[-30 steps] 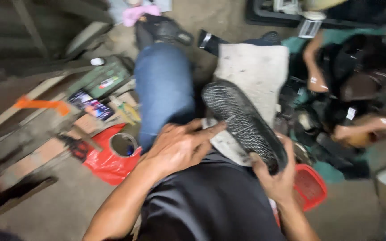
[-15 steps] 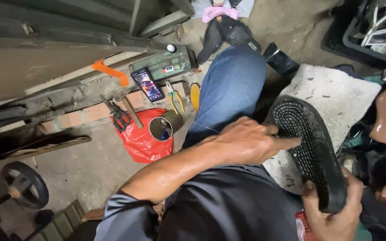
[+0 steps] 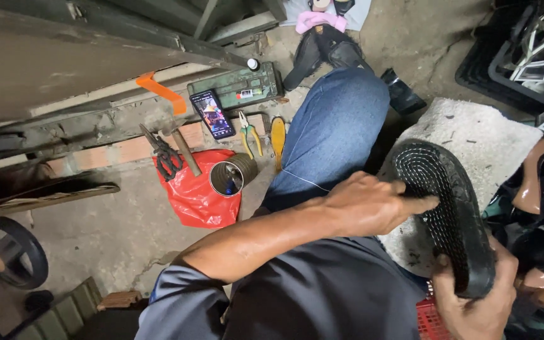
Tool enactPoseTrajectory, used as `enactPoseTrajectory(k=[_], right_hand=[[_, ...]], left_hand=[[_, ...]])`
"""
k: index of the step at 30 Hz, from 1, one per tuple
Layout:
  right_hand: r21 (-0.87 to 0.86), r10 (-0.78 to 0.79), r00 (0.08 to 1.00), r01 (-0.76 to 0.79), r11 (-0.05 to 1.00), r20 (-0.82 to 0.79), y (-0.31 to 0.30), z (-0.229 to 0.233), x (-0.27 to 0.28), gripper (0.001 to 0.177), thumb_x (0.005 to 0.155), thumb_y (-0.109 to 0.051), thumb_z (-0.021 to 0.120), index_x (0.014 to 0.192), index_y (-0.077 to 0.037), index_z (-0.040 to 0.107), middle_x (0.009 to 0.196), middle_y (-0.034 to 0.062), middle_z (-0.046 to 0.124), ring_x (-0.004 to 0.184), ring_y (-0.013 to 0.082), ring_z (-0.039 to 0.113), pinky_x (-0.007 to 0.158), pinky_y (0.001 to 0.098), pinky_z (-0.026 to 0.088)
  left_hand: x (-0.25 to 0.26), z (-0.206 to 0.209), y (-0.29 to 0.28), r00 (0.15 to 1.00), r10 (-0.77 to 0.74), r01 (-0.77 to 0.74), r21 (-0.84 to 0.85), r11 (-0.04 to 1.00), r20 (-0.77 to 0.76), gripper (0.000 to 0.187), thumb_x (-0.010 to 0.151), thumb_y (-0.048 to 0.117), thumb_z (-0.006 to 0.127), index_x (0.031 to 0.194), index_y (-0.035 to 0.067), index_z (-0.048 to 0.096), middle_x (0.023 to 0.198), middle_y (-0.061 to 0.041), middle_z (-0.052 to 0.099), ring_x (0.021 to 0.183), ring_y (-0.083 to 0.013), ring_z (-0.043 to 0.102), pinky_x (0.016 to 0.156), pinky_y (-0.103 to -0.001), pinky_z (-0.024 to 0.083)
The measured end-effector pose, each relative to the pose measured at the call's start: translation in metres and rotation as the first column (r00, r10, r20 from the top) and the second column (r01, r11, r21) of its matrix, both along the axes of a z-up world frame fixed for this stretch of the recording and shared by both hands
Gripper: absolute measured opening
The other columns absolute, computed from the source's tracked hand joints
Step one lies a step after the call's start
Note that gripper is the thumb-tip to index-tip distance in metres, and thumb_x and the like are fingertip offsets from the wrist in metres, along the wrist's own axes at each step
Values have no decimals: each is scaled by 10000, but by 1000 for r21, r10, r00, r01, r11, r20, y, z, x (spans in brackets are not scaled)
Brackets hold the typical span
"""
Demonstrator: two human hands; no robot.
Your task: Hand-stitching a rubber sole onto a shoe using a needle and thread in a repair shop environment.
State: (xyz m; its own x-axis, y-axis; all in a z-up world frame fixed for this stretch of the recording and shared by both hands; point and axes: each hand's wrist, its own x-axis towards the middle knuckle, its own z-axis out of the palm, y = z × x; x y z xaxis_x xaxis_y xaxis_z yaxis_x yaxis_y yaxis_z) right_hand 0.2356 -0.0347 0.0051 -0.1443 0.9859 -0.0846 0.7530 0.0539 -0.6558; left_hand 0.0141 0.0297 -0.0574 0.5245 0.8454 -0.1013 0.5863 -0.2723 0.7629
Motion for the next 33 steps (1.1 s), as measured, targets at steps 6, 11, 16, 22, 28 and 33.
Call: enactPoseTrajectory(k=[6,11,16,22,28,33], right_hand=[[18,21,999,-21,1000,24,-2,-5,1,611,827,69,713,1374,214,481,1133,351,635,871,385,631,803,447,511],[17,23,999,-23,1000,35,-5,-8,1,597,835,65,718,1367,186,477,1124,322,633,863,366,618,807,438,507],[-10,-25,1000,25,1000,11,-8,-10,-11,642,825,50,725,1383,187,440,1063,324,625,795,349,608,749,432,508],[-84,197,980,-195,977,14,-5,-12,-10,1038,554,-294,943,1344,141,427,1192,310,660,938,358,727,757,426,586],[47,41,947,-59,997,319,21,-6,11,128,1033,-30,783,1030,76,711,1263,173,722,1074,324,567,1016,415,465],[260,222,936,-294,920,272,38,-10,-36,450,998,-95,700,1396,82,589,1527,277,527,1451,458,425,1240,623,335]], left_hand=[[-15,5,1,948,123,-48,-250,967,294,400,949,67,553,1300,192,698,536,12,675,369,-117,535,428,-308,450],[0,2,-6,984,105,-96,-66,993,146,423,913,112,569,1321,141,673,832,-192,746,410,-252,639,406,-431,512],[-10,-4,-3,996,42,-45,42,998,77,438,888,72,600,1320,129,644,758,-196,748,409,-252,629,329,-423,513],[-51,36,-10,973,223,-222,-472,853,-55,444,964,424,356,976,68,621,962,-125,725,804,-357,634,724,-439,467],[-49,34,-24,970,212,-234,225,946,115,117,860,57,630,936,39,543,855,-164,609,689,-375,609,604,-480,466],[-43,32,-21,956,228,-267,218,939,185,111,918,44,599,851,33,512,747,-140,622,632,-339,608,603,-448,478]])
